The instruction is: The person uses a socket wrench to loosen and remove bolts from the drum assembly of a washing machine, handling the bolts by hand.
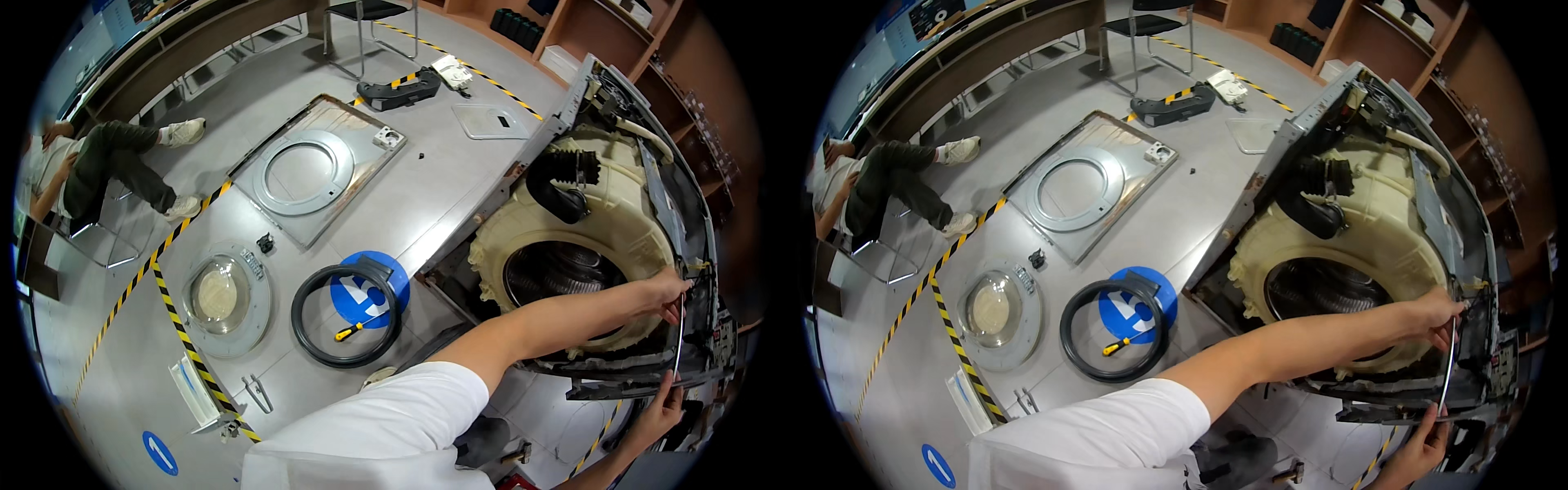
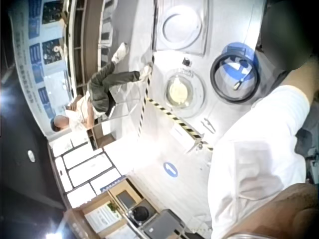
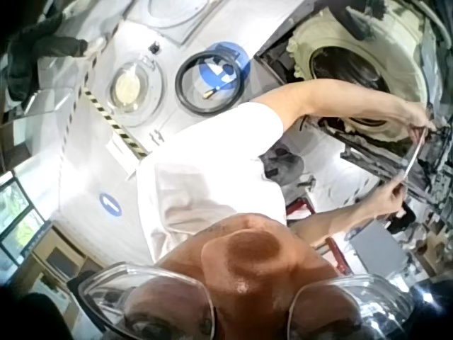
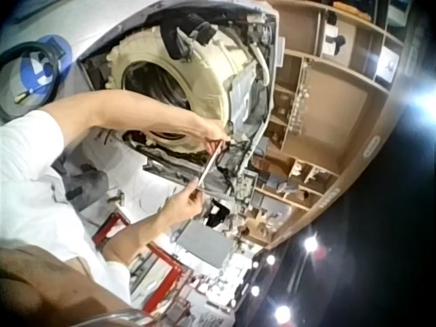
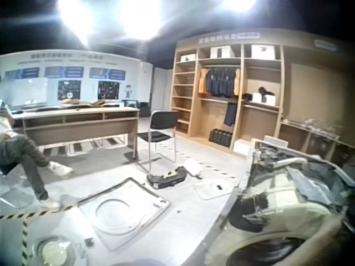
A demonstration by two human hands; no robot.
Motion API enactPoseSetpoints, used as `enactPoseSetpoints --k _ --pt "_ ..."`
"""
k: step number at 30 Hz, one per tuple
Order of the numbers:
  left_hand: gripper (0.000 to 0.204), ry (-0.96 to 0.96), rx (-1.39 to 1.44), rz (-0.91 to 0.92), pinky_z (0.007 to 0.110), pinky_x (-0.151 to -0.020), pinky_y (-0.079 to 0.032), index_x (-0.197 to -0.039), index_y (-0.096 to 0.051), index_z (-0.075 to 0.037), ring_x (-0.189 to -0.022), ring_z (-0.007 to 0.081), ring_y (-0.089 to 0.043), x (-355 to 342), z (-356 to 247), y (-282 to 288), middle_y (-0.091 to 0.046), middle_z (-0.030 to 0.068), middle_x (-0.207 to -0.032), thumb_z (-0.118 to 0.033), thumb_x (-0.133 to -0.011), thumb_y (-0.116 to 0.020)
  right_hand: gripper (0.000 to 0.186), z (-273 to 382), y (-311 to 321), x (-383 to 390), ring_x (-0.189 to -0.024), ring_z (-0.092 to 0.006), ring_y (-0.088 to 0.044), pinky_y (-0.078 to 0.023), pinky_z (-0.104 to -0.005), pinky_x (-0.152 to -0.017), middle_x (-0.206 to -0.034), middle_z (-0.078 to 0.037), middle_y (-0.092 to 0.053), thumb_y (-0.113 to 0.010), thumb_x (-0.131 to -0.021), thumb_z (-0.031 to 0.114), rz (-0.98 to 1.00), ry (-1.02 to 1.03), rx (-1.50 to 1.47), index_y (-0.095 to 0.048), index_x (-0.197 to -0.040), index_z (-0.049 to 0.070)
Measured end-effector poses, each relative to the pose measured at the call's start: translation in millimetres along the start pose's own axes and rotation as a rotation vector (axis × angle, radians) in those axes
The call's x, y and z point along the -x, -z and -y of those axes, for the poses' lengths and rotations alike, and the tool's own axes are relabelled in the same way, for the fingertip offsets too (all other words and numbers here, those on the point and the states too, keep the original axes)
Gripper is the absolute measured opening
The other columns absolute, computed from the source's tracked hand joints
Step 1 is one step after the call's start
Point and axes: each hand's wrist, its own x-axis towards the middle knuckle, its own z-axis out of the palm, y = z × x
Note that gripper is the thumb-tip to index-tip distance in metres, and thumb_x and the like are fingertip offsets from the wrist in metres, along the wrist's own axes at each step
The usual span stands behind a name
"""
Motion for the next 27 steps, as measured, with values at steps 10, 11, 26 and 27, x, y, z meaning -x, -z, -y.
enactPoseSetpoints --k 10,11,26,27 --pt "0.031 -0.058 -0.107 -0.079 0.038 -0.034 -0.046 -0.075 -0.051 0.008 -0.04 0.0272 -0.054 -5 -6 4 -0.053 0.0192 -0.054 -0.02 -0.089 -0.051 0.031 46 8 14 -0.088 -0.0132 -0.055 -0.042 -0.0254 -0.081 -0.111 -0.009 -0.059 -0.044 -0.092 0.007 -0.002 0.073 0.296 -0.054 -0.121 0.005" --pt "0.03 -0.032 -0.075 -0.077 0.038 -0.035 -0.046 -0.075 -0.05 0.009 -0.041 0.0282 -0.054 -3 -6 -2 -0.054 0.0207 -0.056 -0.018 -0.089 -0.05 0.032 43 11 15 -0.092 -0.0137 -0.054 -0.041 -0.0257 -0.083 -0.114 -0.008 -0.057 -0.043 -0.091 0.006 -0.023 0.134 0.29 -0.053 -0.122 0.005" --pt "0.026 0.049 -0.197 -0.119 0.028 -0.051 -0.054 -0.094 -0.056 0.004 -0.059 0.0174 -0.06 58 -44 -8 -0.063 0.0128 -0.077 -0.017 -0.093 -0.041 0.026 64 -12 28 -0.063 -0.0058 -0.052 -0.041 -0.0192 -0.056 -0.085 -0.004 -0.064 -0.054 -0.086 0.002 -0.103 -0.006 -0.014 -0.06 -0.112 0.004" --pt "0.026 0.052 -0.165 -0.097 0.026 -0.051 -0.053 -0.095 -0.057 0.005 -0.059 0.0164 -0.06 54 -46 1 -0.063 0.0124 -0.077 -0.016 -0.093 -0.042 0.026 67 -15 25 -0.063 -0.0113 -0.056 -0.043 -0.0224 -0.056 -0.083 -0.007 -0.064 -0.056 -0.083 0.0 -0.155 0.093 0.008 -0.061 -0.109 0.004"
